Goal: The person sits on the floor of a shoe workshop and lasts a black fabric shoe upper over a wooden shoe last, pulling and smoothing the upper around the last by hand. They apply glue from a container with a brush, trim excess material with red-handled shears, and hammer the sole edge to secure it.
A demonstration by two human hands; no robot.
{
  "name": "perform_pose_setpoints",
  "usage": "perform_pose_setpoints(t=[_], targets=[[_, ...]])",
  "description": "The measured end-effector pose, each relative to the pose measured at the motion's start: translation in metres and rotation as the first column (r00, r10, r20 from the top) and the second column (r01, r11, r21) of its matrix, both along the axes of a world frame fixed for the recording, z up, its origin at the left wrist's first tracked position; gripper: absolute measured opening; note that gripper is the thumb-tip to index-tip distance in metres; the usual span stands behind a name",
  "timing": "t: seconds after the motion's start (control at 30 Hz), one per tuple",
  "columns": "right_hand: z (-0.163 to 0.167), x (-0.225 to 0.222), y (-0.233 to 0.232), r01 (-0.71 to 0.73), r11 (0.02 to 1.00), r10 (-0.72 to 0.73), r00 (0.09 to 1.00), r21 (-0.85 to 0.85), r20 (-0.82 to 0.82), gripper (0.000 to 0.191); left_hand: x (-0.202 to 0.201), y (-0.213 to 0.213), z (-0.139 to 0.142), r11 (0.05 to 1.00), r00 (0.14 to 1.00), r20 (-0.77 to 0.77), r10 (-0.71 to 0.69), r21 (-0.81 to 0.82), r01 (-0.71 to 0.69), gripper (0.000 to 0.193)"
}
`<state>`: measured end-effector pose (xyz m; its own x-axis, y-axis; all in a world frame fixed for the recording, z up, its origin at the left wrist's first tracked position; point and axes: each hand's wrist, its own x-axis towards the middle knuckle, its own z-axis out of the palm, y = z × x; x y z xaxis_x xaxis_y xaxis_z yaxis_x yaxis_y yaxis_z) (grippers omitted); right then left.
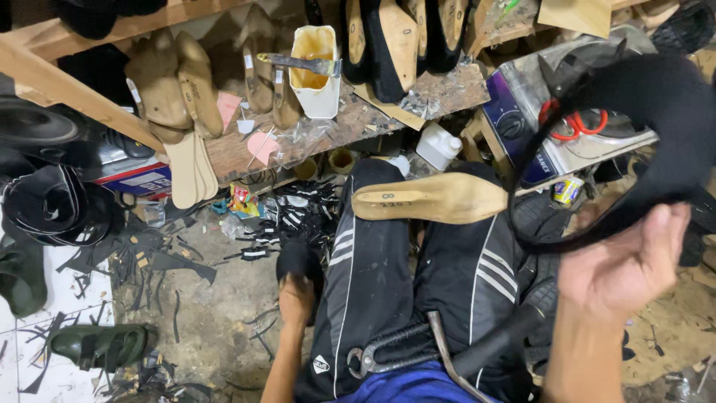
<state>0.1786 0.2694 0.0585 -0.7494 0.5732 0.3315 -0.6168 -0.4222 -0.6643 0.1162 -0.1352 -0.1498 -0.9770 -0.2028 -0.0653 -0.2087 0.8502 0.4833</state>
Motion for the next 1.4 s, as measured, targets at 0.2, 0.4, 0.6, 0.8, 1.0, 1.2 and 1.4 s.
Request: perform_pose_setpoints(t=[0.2,0.4,0.6,0.8,1.0,1.2,1.4], targets=[[0.015,0.002,-0.083,0.255,0.927,-0.296,0.948,0.275,0.118,0.043,0.004,0.044,0.128,0.339,0.979,-0.156,-0.132,0.921,0.193,0.045],[-0.012,0.016,-0.114,-0.161,0.986,0.14,0.948,0.052,0.286,0.047,-0.001,0.099,0.212,-0.018,0.92,-0.16,-0.358,0.986,0.164,0.051],[-0.029,0.031,-0.074,-0.486,0.806,0.17,0.737,0.338,0.654,0.038,-0.005,0.077,0.22,0.378,0.782,-0.249,-0.571,0.766,0.52,0.061],[-0.013,0.022,-0.061,-0.349,0.936,0.318,0.89,0.04,0.326,0.052,-0.009,0.075,0.216,0.427,0.708,-0.436,-0.556,0.581,0.693,0.019],[-0.006,0.02,-0.006,-0.142,0.988,0.109,0.923,0.065,0.37,0.023,-0.008,0.058,0.217,0.535,0.558,-0.463,-0.688,0.195,0.822,0.024],[-0.032,0.022,0.008,-0.179,0.981,0.128,0.876,0.068,0.465,0.023,-0.015,0.053,0.228,0.539,0.695,-0.494,-0.523,0.44,0.718,0.016],[-0.065,-0.005,0.021,-0.192,0.981,0.143,0.816,0.029,0.56,0.033,-0.013,0.073,0.244,0.383,0.782,-0.481,-0.397,0.687,0.617,0.045]])
